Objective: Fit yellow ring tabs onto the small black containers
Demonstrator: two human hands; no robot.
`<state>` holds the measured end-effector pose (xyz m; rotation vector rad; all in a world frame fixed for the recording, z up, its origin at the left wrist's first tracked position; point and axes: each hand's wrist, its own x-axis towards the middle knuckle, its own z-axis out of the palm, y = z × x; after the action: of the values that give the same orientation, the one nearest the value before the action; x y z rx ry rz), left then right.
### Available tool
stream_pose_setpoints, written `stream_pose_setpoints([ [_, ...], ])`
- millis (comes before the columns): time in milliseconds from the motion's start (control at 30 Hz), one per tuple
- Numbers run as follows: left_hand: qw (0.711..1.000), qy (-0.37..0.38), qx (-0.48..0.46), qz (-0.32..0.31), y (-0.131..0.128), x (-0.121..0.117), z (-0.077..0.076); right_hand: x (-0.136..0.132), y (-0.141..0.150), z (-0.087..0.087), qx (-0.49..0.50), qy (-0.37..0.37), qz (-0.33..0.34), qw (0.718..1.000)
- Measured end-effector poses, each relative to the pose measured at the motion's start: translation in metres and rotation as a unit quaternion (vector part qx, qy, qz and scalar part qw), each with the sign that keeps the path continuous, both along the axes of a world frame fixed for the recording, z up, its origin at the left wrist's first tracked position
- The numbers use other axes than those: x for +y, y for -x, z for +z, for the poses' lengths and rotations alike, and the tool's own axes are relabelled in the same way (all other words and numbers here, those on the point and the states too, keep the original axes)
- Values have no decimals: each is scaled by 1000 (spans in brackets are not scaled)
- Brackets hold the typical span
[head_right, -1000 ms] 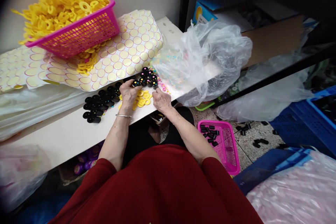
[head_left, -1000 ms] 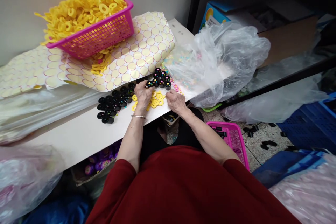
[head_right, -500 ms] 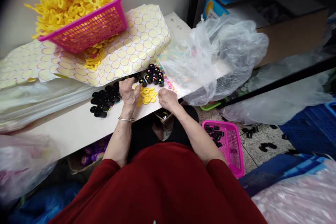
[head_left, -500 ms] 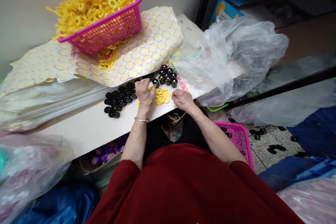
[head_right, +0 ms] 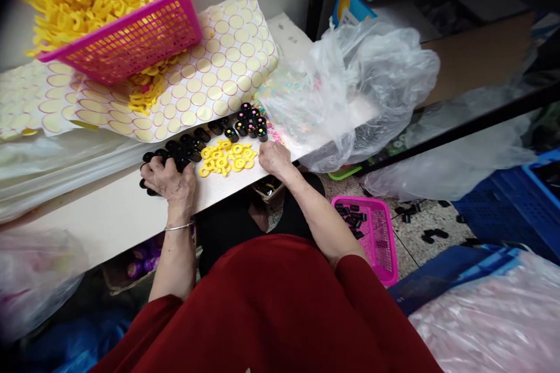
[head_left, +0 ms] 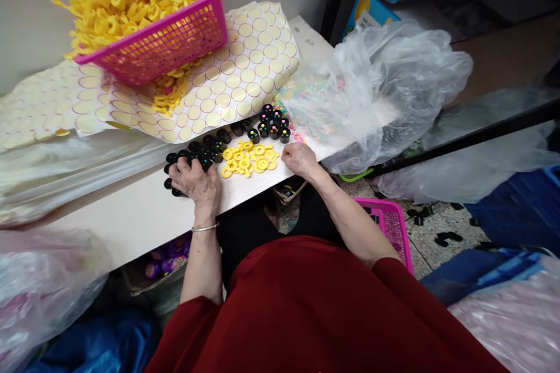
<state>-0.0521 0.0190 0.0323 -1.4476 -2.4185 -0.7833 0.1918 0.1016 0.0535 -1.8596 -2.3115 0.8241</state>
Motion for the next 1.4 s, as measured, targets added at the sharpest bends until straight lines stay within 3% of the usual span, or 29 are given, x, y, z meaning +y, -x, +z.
stream_pose_setpoints([
  [200,997,-70,7,-32,5,2,-2,-2,-5,-6,39,-32,-38,998],
  [367,986,-157,-8,-49,-2,-4,4,-4,-12,-18,88,-71,1,994],
  [433,981,-174,-39,-71,-20,-6,4,-7,-13,-21,94,-90,18,991],
  [500,973,-165,-85,-138,-47,-7,0,-10,-11,-23,80,-100,27,991],
  [567,957,-142,-137,-212,-77,-7,-8,-13,-9,-25,64,-110,25,991],
  [667,941,-114,-190,-257,-116,-5,-22,-16,-9,-29,100,-135,15,986],
  [800,931,-100,-234,-260,-136,2,-34,-22,-21,-30,235,-158,22,959],
  [900,925,-91,-255,-267,-137,9,-40,-33,-29,-25,269,-159,60,948],
  [1133,918,-92,-268,-277,-137,13,-51,-49,-29,-12,142,-181,125,965],
  [1400,913,-121,-256,-294,-137,12,-44,-46,-23,13,-16,-165,199,966],
])
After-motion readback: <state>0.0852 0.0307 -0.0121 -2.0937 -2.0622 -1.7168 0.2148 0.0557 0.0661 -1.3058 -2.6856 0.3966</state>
